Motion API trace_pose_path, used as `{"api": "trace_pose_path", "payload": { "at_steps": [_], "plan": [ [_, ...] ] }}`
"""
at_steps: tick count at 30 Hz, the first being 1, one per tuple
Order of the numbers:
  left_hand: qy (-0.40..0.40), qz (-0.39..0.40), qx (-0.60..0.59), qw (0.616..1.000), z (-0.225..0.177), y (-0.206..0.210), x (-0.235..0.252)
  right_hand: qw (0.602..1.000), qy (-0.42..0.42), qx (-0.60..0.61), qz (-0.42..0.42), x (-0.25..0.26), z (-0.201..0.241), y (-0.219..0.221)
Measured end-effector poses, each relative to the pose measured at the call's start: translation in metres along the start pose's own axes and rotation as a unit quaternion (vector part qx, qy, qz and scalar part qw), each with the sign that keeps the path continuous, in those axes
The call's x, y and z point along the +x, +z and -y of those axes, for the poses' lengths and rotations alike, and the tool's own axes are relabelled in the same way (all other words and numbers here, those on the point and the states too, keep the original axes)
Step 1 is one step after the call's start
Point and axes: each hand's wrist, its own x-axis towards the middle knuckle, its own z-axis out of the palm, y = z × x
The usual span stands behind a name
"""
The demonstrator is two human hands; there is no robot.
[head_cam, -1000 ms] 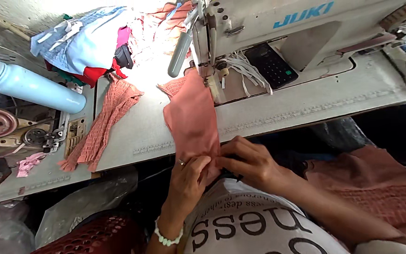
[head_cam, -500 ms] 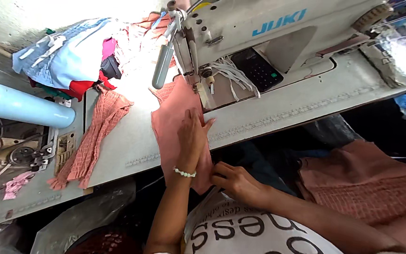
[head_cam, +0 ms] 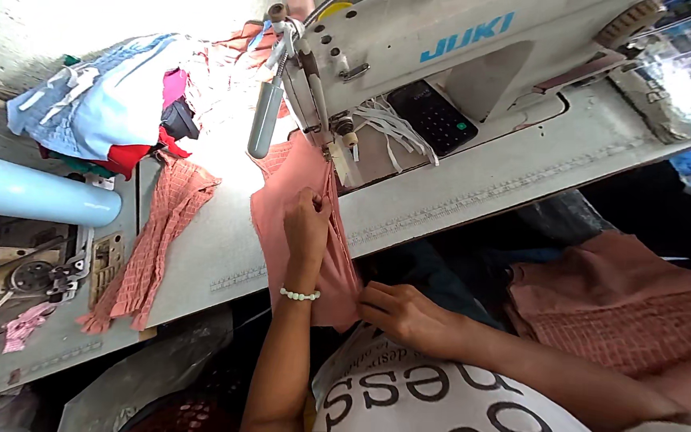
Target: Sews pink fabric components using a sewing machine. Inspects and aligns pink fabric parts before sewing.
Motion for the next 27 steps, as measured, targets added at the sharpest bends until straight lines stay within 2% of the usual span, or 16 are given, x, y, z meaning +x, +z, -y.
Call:
{"api": "trace_pose_path", "payload": {
  "at_steps": [4,7,16,22,27],
  "plan": [
    [0.058,0.011,0.005,0.998,-0.006,0.006,-0.002,1.000,-0.006,0.006,0.007,-0.002,-0.001,0.002],
    [0.072,0.020,0.012,0.997,-0.013,0.009,-0.008,1.000,-0.008,0.007,0.007,-0.002,-0.001,0.004],
    [0.000,0.095,0.090,0.991,-0.032,0.001,-0.010,1.000,-0.004,-0.003,0.011,-0.007,-0.002,-0.001],
    [0.071,0.023,0.051,0.996,-0.021,0.017,-0.022,1.000,0.003,-0.015,0.006,-0.013,-0.004,-0.005],
    [0.140,0.000,-0.002,0.990,-0.005,0.020,-0.019,0.999,0.027,-0.033,-0.012,-0.013,-0.013,-0.006]
  ]
}}
